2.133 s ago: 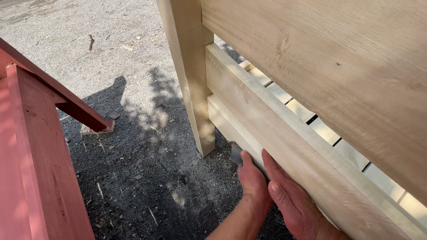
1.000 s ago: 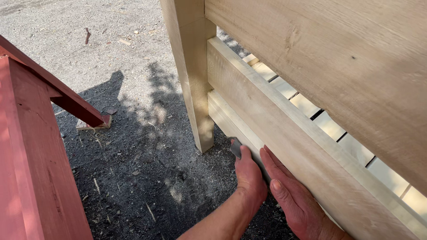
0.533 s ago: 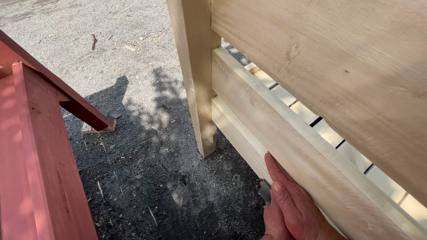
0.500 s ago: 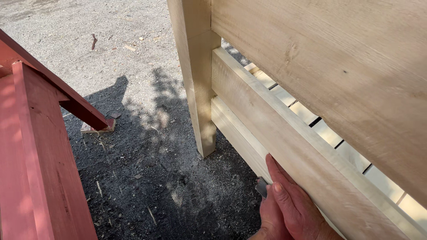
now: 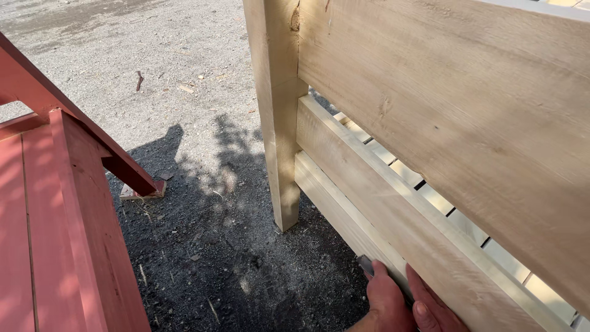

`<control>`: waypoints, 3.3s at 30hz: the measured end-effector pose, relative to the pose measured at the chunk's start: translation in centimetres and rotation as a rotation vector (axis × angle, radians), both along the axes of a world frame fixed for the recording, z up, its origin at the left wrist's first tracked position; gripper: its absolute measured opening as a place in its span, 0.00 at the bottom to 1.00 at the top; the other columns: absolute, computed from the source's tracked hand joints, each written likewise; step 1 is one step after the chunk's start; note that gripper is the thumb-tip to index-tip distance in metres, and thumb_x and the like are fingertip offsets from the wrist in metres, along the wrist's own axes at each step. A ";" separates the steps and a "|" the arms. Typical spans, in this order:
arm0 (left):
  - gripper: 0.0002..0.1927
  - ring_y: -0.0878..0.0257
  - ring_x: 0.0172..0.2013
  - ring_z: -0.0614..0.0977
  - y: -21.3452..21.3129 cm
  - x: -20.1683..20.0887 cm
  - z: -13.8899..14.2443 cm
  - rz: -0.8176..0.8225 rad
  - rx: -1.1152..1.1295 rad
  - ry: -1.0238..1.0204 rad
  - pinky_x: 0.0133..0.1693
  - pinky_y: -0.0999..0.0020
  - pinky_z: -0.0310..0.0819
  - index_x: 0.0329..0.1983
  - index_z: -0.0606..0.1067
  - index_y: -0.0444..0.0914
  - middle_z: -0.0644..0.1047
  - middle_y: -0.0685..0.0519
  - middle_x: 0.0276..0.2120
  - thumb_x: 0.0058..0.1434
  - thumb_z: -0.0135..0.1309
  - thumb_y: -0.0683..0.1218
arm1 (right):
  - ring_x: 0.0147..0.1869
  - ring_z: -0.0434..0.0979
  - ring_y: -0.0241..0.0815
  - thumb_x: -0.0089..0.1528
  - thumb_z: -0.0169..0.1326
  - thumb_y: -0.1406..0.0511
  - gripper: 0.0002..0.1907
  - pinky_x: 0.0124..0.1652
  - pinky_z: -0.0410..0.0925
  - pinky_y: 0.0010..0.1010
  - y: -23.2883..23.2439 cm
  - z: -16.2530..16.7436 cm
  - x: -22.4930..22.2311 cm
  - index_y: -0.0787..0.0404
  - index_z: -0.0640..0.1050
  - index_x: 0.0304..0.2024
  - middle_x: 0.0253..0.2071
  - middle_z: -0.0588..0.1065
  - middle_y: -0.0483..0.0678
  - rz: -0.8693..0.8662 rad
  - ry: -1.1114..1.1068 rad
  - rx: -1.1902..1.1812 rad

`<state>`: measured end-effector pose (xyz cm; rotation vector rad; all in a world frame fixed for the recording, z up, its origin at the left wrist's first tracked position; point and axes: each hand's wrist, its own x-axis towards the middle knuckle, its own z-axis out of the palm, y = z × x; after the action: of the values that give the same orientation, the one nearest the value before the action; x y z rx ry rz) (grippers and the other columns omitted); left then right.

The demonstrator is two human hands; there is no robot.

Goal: The person sands a slatted wooden furniture frame outdoors using a sanding block, working along the slats and edges of the seat surface, then moves around the piece to sand the side rails and lower boards by hand.

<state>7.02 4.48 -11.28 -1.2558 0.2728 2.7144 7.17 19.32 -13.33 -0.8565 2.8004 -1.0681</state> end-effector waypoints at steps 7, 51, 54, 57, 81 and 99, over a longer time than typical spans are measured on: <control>0.35 0.46 0.63 0.74 -4.4 -4.7 0.1 0.167 -0.130 -0.087 0.66 0.47 0.64 0.71 0.66 0.39 0.72 0.45 0.66 0.70 0.39 0.66 | 0.83 0.46 0.43 0.68 0.36 0.49 0.34 0.75 0.38 0.41 4.1 2.0 0.8 0.56 0.64 0.72 0.77 0.58 0.47 -0.193 0.075 0.005; 0.35 0.48 0.67 0.70 -2.5 0.3 -2.0 0.181 -0.038 0.083 0.69 0.55 0.59 0.71 0.62 0.29 0.68 0.41 0.69 0.74 0.34 0.61 | 0.82 0.48 0.30 0.67 0.38 0.49 0.34 0.74 0.43 0.34 3.1 6.0 5.0 0.43 0.64 0.75 0.78 0.57 0.33 -0.184 -0.382 0.187; 0.34 0.49 0.67 0.70 -0.3 2.3 -2.1 0.086 0.044 0.118 0.69 0.52 0.59 0.71 0.63 0.31 0.69 0.43 0.69 0.73 0.33 0.61 | 0.82 0.43 0.35 0.67 0.40 0.50 0.35 0.74 0.40 0.38 2.7 6.5 4.9 0.47 0.60 0.76 0.81 0.53 0.37 -0.123 -0.394 0.172; 0.34 0.48 0.67 0.69 -0.7 1.4 -2.9 0.104 0.106 0.058 0.69 0.52 0.57 0.71 0.63 0.32 0.68 0.44 0.69 0.74 0.32 0.61 | 0.81 0.49 0.32 0.66 0.38 0.49 0.33 0.74 0.44 0.36 2.4 6.9 5.5 0.44 0.65 0.74 0.79 0.59 0.34 -0.171 -0.353 0.138; 0.37 0.46 0.69 0.69 1.1 1.5 -1.4 0.082 0.139 0.004 0.69 0.51 0.59 0.72 0.63 0.33 0.68 0.43 0.71 0.72 0.36 0.64 | 0.82 0.42 0.46 0.68 0.35 0.47 0.34 0.72 0.37 0.44 -0.1 7.3 3.5 0.43 0.61 0.76 0.79 0.52 0.43 -0.055 -0.066 0.407; 0.34 0.47 0.69 0.69 -3.2 -0.9 -3.7 0.217 0.122 0.084 0.70 0.52 0.59 0.71 0.63 0.31 0.68 0.42 0.70 0.74 0.31 0.59 | 0.78 0.49 0.50 0.69 0.35 0.50 0.29 0.70 0.43 0.47 -1.3 8.5 4.0 0.47 0.63 0.72 0.76 0.56 0.46 -0.016 0.244 0.434</control>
<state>6.10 1.24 -14.96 -1.2041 -0.0225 2.9180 11.18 17.99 -4.80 -0.9605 3.0572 -0.3420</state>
